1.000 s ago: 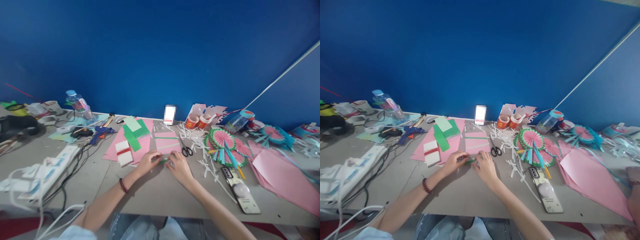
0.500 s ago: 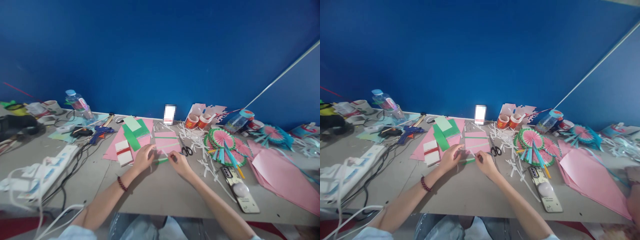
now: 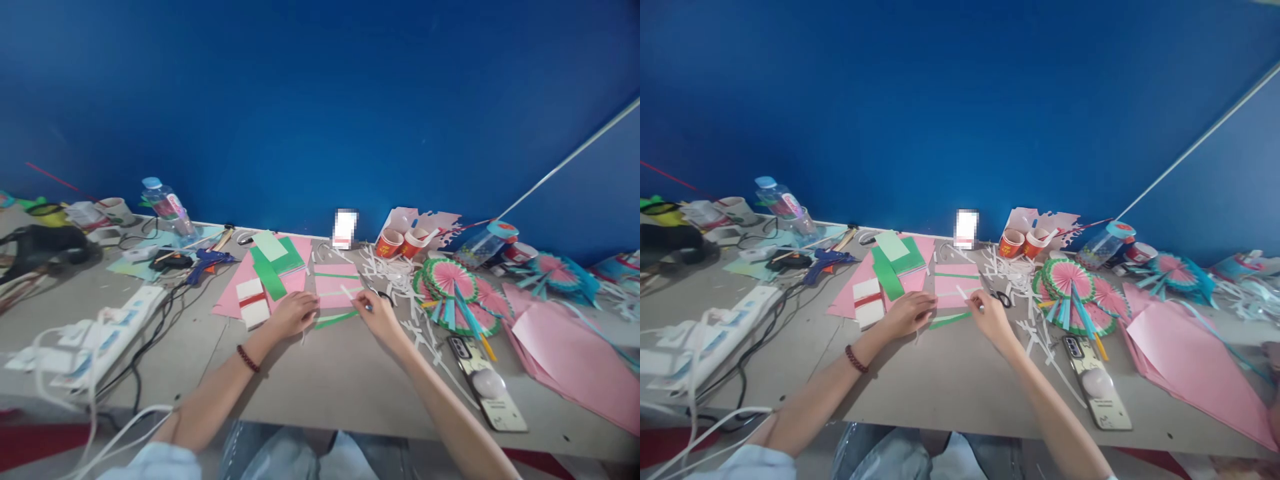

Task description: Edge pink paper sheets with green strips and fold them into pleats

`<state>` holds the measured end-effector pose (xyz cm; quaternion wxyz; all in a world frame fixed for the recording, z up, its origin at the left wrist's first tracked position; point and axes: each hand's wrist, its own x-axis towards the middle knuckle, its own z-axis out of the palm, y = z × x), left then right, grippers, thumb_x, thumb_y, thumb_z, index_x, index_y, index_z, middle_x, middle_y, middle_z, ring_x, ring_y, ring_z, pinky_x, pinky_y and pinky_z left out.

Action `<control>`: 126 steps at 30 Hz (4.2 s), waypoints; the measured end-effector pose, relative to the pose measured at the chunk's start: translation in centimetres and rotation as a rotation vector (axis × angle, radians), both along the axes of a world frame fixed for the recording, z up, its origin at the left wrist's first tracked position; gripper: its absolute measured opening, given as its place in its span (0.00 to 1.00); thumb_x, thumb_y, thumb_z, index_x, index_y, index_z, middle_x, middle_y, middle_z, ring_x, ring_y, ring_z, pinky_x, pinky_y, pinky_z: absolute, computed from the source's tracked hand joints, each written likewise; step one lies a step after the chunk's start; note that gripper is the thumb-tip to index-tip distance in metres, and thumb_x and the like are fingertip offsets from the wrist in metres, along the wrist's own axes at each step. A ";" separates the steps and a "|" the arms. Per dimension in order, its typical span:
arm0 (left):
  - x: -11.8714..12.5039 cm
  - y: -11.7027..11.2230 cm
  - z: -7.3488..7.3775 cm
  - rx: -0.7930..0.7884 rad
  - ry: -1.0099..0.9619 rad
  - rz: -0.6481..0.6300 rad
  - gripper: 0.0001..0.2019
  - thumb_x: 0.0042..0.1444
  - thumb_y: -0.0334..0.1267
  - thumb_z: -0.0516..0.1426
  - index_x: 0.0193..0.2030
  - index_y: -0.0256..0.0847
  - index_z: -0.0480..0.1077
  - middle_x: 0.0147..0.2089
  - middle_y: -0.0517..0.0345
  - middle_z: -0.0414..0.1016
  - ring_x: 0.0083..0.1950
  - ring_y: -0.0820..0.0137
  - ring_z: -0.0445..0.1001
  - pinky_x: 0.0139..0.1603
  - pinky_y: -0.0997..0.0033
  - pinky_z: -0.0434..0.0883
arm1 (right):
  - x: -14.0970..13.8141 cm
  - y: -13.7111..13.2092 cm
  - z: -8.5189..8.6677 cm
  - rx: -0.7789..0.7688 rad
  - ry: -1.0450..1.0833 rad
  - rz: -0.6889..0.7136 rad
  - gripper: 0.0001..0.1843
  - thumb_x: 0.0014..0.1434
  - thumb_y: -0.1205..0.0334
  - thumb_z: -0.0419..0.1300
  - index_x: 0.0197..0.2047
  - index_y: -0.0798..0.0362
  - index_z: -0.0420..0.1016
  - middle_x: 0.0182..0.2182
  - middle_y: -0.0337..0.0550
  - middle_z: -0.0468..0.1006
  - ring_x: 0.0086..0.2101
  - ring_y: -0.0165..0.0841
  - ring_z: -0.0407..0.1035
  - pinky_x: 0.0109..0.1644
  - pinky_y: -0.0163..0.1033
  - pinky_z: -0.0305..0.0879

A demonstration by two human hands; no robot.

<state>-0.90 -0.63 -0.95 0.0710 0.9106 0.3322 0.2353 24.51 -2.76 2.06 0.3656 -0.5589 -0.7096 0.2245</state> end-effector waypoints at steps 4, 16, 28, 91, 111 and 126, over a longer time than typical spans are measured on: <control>0.0 0.2 -0.2 0.014 0.017 -0.021 0.09 0.56 0.29 0.53 0.41 0.41 0.72 0.48 0.53 0.76 0.51 0.65 0.72 0.51 0.63 0.66 | 1.0 0.5 0.2 0.113 0.128 -0.179 0.11 0.57 0.54 0.54 0.31 0.52 0.69 0.25 0.40 0.73 0.27 0.32 0.68 0.34 0.35 0.62; -0.1 0.5 0.1 -0.052 0.048 0.014 0.10 0.60 0.32 0.53 0.43 0.43 0.75 0.49 0.56 0.77 0.53 0.64 0.70 0.54 0.61 0.64 | -3.2 1.8 -2.9 -0.017 0.042 0.173 0.12 0.56 0.54 0.58 0.25 0.52 0.68 0.22 0.37 0.72 0.25 0.29 0.63 0.32 0.34 0.59; -0.3 0.9 -0.5 -0.045 -0.009 0.013 0.10 0.61 0.32 0.53 0.41 0.44 0.76 0.48 0.55 0.77 0.51 0.65 0.72 0.52 0.63 0.67 | -2.1 2.8 -0.8 -0.242 -0.032 0.362 0.10 0.55 0.57 0.58 0.29 0.54 0.74 0.24 0.36 0.73 0.26 0.27 0.62 0.31 0.31 0.56; 0.1 0.6 -0.6 -0.066 0.042 0.061 0.14 0.61 0.29 0.50 0.50 0.42 0.71 0.54 0.53 0.74 0.55 0.66 0.70 0.53 0.64 0.65 | -3.1 3.4 -1.5 -0.168 -0.260 0.221 0.11 0.54 0.63 0.58 0.24 0.55 0.78 0.15 0.34 0.67 0.21 0.25 0.60 0.29 0.30 0.51; -0.1 0.6 -0.5 -0.048 0.082 0.042 0.18 0.57 0.25 0.51 0.51 0.44 0.71 0.55 0.56 0.74 0.55 0.65 0.69 0.52 0.63 0.65 | -3.1 3.7 0.0 -0.264 -0.339 0.268 0.11 0.57 0.62 0.58 0.28 0.56 0.78 0.20 0.38 0.72 0.23 0.27 0.62 0.31 0.31 0.52; 0.0 0.5 -0.6 -0.046 0.067 0.030 0.17 0.58 0.25 0.50 0.49 0.43 0.71 0.52 0.54 0.75 0.52 0.67 0.71 0.51 0.64 0.66 | -3.1 4.0 -0.6 -0.253 -0.390 0.261 0.10 0.57 0.62 0.58 0.28 0.56 0.78 0.20 0.38 0.72 0.24 0.27 0.62 0.30 0.31 0.51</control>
